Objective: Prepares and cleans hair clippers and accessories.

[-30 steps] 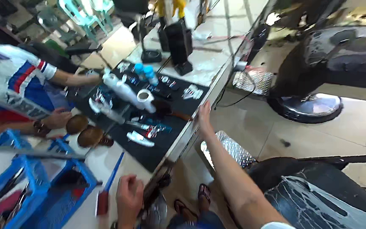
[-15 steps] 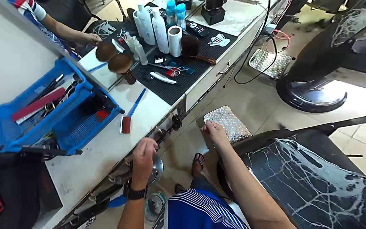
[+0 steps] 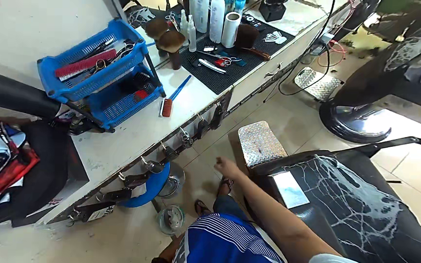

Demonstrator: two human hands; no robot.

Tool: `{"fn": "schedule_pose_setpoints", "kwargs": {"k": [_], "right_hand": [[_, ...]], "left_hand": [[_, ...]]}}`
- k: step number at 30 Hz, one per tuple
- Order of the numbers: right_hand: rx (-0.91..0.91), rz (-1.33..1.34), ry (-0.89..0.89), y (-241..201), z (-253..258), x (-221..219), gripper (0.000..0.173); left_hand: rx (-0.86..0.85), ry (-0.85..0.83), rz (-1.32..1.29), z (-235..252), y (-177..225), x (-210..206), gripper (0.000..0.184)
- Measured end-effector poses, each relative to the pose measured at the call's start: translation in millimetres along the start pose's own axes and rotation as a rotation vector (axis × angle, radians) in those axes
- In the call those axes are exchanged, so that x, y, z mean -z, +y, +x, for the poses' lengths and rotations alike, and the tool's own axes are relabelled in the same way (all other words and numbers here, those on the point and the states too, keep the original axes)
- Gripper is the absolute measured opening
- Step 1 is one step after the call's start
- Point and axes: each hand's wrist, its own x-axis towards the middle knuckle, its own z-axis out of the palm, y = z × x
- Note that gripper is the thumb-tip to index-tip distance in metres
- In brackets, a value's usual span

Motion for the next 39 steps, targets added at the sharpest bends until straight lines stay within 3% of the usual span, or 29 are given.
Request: {"fn": "schedule_pose_setpoints", "kwargs": {"k": [1,3,5,7,10,12,16,18,20,22,25,29,32,35,39], "right_hand": [[-0.058,-0.152,-0.127,18,-8,-21,0.067],[-0.186,-0.377,-0.353,44,-43,-59,0.073],[-0.247,-0.487,-0.615,63,-74,-85,0.078],[-0.26,-0.5,-0.732,77,-85,-84,0.078],[-0.219,-0.498,-0.688,92,-81,-60,0.069],[-0.115,-0.415,-0.562,93,-80,-40,0.058],[-0.042,-0.144,-0.265,67,-120,-1,0.044],[0.02,0.001,-0.219,55,-142,7,0.032],[0.089,0.098,-0.225,52,-156,11,0.031],[0.139,0.119,-0.242,52,-165,17,0.031],[0.197,0.123,-0.178,46,-163,32,0.032],[0.286,0.175,0.007,-2,-138,57,0.036],[0.39,0.211,0.207,-58,-88,68,0.047],[0.381,0.237,0.39,-114,-27,69,0.066],[0.28,0.289,0.449,-145,38,50,0.074]], "left_hand": [[0.06,-0.049,0.165,7,-7,6,0.046],[0.404,0.129,0.28,19,48,-12,0.043],[0.354,0.236,0.253,40,71,-3,0.05],[0.208,0.287,0.217,61,102,1,0.056],[0.058,0.29,0.341,76,193,-5,0.043],[-0.105,0.359,0.477,73,265,-12,0.043],[-0.459,0.719,0.714,59,392,-6,0.035],[-0.479,0.912,0.848,66,439,19,0.036],[-0.41,1.048,0.845,87,473,52,0.047],[-0.316,1.116,0.793,109,491,76,0.056],[-0.239,1.137,0.835,127,495,85,0.054],[-0.291,1.173,0.789,128,480,84,0.053],[-0.327,1.159,0.712,129,476,94,0.059],[-0.407,1.113,0.65,115,477,90,0.063],[-0.575,1.003,0.69,84,455,71,0.06]]}}
